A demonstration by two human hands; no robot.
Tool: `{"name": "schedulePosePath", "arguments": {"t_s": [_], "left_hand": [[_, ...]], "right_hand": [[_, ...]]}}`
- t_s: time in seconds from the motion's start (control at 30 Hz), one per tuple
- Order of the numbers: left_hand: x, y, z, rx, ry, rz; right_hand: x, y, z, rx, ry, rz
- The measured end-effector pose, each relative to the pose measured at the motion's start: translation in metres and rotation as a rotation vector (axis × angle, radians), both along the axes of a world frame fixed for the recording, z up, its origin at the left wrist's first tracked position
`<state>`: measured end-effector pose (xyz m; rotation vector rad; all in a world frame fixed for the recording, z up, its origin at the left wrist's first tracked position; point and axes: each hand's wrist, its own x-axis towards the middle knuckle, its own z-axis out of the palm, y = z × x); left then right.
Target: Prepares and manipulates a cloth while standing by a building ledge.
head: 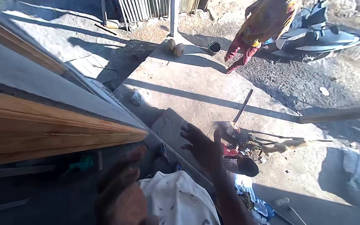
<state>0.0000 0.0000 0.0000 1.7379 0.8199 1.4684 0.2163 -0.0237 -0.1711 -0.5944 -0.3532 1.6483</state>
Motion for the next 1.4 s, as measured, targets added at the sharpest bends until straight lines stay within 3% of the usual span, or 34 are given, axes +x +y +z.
{"name": "schedulePosePath", "arguments": {"t_s": [0.1, 0.17, 0.23, 0.37, 0.47, 0.57, 0.63, 0.7, 0.77, 0.9, 1.0, 1.07, 1.13, 1.27, 1.4], "left_hand": [[0.0, 0.044, -0.069, -0.454, -0.33, -0.149], [0.002, 0.071, -0.089, -0.804, -0.577, -0.194], [0.003, 0.095, -0.104, -1.021, -0.747, -0.235], [0.006, 0.133, -0.123, -1.114, -0.86, -0.257], [0.015, 0.156, -0.134, -1.116, -0.841, -0.232], [0.034, 0.179, -0.15, -1.136, -0.78, -0.151], [0.058, 0.191, -0.156, -1.152, -0.709, -0.091], [0.085, 0.205, -0.156, -1.121, -0.631, -0.062], [0.095, 0.225, -0.177, -1.039, -0.47, 0.081], [0.062, 0.281, -0.282, -0.826, -0.232, 0.464], [0.038, 0.271, -0.378, -0.889, 0.235, 0.665], [0.035, 0.239, -0.414, -1.098, 0.577, 0.556], [0.046, 0.209, -0.428, -1.299, 0.728, 0.367], [0.062, 0.163, -0.454, -1.509, 0.714, 0.264], [0.06, 0.182, -0.467, -1.591, 0.642, 0.213]], "right_hand": [[-0.015, 0.033, 0.015, 0.001, -0.033, -0.036], [-0.023, 0.056, 0.026, 0.012, -0.214, -0.072], [-0.026, 0.077, 0.04, 0.098, -0.494, -0.145], [-0.02, 0.106, 0.082, 0.288, -1.002, -0.417], [-0.015, 0.123, 0.111, 0.375, -1.082, -0.645], [-0.022, 0.143, 0.111, 0.44, -1.118, -0.79], [-0.032, 0.154, 0.072, 0.48, -1.256, -0.649], [-0.038, 0.166, 0.001, 0.527, -1.458, -0.279], [-0.022, 0.173, -0.074, 0.352, -1.663, 0.039], [0.105, 0.193, -0.197, -0.221, -1.666, 0.213], [0.207, 0.178, -0.265, -0.416, -1.777, 0.527], [0.254, 0.153, -0.289, -0.456, -1.802, 0.632], [0.282, 0.145, -0.287, -0.495, -1.773, 0.634], [0.294, 0.161, -0.279, -0.561, -1.689, 0.685], [0.283, 0.208, -0.291, -0.575, -1.603, 0.675]]}}
